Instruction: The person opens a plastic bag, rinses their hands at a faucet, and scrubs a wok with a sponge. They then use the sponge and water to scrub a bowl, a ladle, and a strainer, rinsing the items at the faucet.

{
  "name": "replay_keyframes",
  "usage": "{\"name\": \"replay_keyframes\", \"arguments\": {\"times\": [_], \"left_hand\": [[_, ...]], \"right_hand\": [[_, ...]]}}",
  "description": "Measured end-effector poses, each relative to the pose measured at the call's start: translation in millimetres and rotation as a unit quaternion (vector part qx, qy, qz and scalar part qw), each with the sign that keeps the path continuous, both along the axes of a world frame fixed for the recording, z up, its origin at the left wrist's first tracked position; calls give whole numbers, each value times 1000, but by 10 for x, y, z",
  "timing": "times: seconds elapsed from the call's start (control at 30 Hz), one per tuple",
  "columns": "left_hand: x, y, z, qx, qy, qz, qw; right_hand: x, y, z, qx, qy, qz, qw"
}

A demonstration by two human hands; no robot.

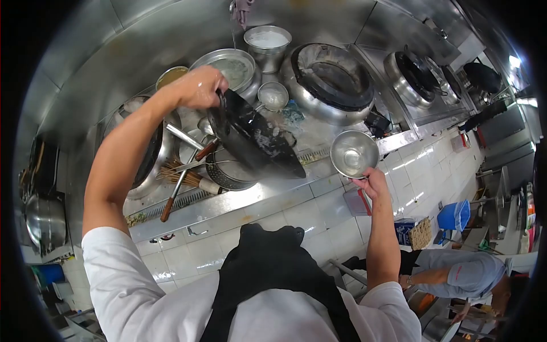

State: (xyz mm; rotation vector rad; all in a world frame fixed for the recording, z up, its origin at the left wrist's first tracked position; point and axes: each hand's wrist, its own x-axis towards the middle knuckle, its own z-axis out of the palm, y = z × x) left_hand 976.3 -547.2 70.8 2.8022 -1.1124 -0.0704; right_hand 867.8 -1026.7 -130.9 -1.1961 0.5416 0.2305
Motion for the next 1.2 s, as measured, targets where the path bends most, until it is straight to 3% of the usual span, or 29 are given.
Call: {"name": "replay_keyframes", "arguments": {"times": [0.1, 0.2, 0.37, 0.63, 0.73, 0.77, 0.83, 0.87, 0.9, 0.97, 1.03, 1.17, 1.2], "left_hand": [[149, -43, 162, -42, 7, 29, 999], [304, 48, 216, -254, 172, 119, 944], [614, 283, 264, -324, 173, 185, 912], [1094, 467, 69, -505, 221, 297, 780], [1191, 402, 65, -582, 221, 356, 697], [1253, 430, 20, -587, 218, 354, 695], [1437, 470, -122, -540, 234, 327, 739], [1475, 443, -225, -552, 237, 347, 720], [1435, 396, -294, -537, 219, 352, 735], [1445, 366, -414, -621, 229, 352, 661], [1566, 486, -501, -603, 250, 330, 682], [1446, 540, -477, -626, 240, 393, 630], [1435, 603, -487, -606, 230, 400, 647]], "right_hand": [[24, 66, 51, 9, -18, -4, 1000], [176, 93, 63, 38, -17, -10, 999], [570, 148, 468, 29, -70, 0, 997], [1225, 498, 1714, -54, -153, 50, 985], [1480, 714, 2063, -61, -180, 76, 979], [1545, 829, 2176, -77, -177, 81, 978], [1658, 1095, 2375, -95, -176, 85, 976], [1715, 1240, 2451, -126, -181, 96, 971], [1768, 1382, 2512, -156, -184, 106, 965], [1852, 1671, 2551, -154, -237, 114, 952], [2053, 1892, 2576, -161, -195, 135, 958], [2251, 2377, 2492, -182, -163, 186, 952], [2254, 2517, 2507, -200, -151, 174, 952]]}}
